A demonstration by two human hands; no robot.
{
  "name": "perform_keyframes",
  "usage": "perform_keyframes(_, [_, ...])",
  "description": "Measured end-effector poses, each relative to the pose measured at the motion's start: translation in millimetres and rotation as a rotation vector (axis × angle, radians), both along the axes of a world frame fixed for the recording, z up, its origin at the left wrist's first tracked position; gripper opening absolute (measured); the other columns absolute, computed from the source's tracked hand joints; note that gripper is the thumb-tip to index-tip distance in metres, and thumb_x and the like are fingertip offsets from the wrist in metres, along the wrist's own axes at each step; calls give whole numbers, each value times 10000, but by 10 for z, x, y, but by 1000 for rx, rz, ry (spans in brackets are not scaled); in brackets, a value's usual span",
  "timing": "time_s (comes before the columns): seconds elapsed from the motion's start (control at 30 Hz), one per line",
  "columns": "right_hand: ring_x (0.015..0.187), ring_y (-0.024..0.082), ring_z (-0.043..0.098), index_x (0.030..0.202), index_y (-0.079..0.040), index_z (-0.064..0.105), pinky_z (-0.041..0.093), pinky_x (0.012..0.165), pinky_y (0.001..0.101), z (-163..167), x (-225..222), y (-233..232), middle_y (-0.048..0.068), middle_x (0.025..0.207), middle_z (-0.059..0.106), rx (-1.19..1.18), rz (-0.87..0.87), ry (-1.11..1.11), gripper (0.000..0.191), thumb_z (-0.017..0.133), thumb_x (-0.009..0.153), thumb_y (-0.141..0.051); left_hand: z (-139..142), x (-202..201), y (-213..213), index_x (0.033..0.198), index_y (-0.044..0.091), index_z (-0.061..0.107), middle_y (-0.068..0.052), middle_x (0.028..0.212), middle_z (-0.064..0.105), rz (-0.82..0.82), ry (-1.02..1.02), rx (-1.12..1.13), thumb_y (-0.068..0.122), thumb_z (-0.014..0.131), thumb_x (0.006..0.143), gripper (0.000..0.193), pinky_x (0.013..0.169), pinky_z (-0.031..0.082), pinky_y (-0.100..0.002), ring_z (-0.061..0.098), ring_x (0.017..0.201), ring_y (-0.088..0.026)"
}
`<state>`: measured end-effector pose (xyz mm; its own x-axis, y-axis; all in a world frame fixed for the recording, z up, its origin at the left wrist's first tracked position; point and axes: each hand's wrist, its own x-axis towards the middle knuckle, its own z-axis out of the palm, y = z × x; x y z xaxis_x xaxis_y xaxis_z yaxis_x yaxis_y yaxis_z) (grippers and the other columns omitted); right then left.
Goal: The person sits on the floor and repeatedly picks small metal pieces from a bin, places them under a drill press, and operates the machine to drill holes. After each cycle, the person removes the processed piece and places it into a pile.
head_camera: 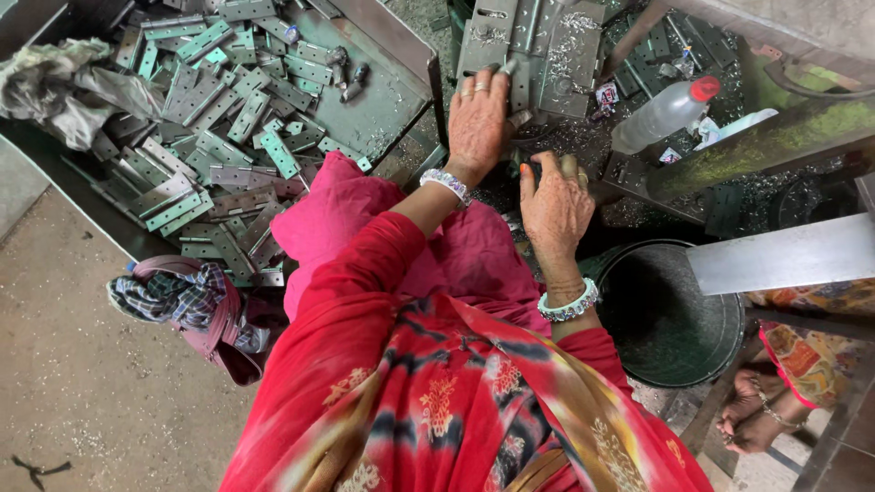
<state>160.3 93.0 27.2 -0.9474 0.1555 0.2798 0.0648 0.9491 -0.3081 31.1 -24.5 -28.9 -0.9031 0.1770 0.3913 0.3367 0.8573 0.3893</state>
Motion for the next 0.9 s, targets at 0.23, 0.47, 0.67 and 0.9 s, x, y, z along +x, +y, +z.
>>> perform_keyframes(0.23, [1046, 350, 650, 1119, -135, 702, 537, 802, 496, -12, -7, -3, 113, 1050, 672, 5, 11, 31, 253, 692, 977, -344, 79, 65, 8, 1179, 57, 606, -135, 1216, 570, 143, -42, 59, 466, 804, 786, 601, 967, 404, -474, 514, 1196, -335])
perform_keyframes(0.47, [1041, 359, 643, 1131, -135, 701, 535, 811, 495, -29, -13, -6, 117, 1066, 671, 12, 1, 27, 265, 687, 976, -350, 32, -389, -92, 1225, 100, 636, -150, 1260, 699, 131, -362, 413, 391, 730, 961, 403, 973, 552, -456, 697, 1154, -318])
perform_keyframes(0.67, [1051, 356, 640, 1120, -132, 699, 530, 812, 499, -32, -9, -7, 113, 1068, 667, 7, 17, 19, 254, 685, 973, -338, -357, -328, 14, 1484, 46, 528, -224, 1479, 524, -382, 185, -422, -20, 557, 886, 602, 902, 529, -439, 587, 1259, -385])
perform_keyframes(0.9, [1054, 362, 637, 1123, -127, 694, 530, 819, 496, -22, 10, 14, 119, 1076, 660, 4, 28, 1, 274, 693, 968, -354, -458, -91, 252, 1512, -48, 457, -248, 1595, 422, -407, 106, -511, 148, 549, 1012, 545, 1203, 337, -484, 461, 1417, -384])
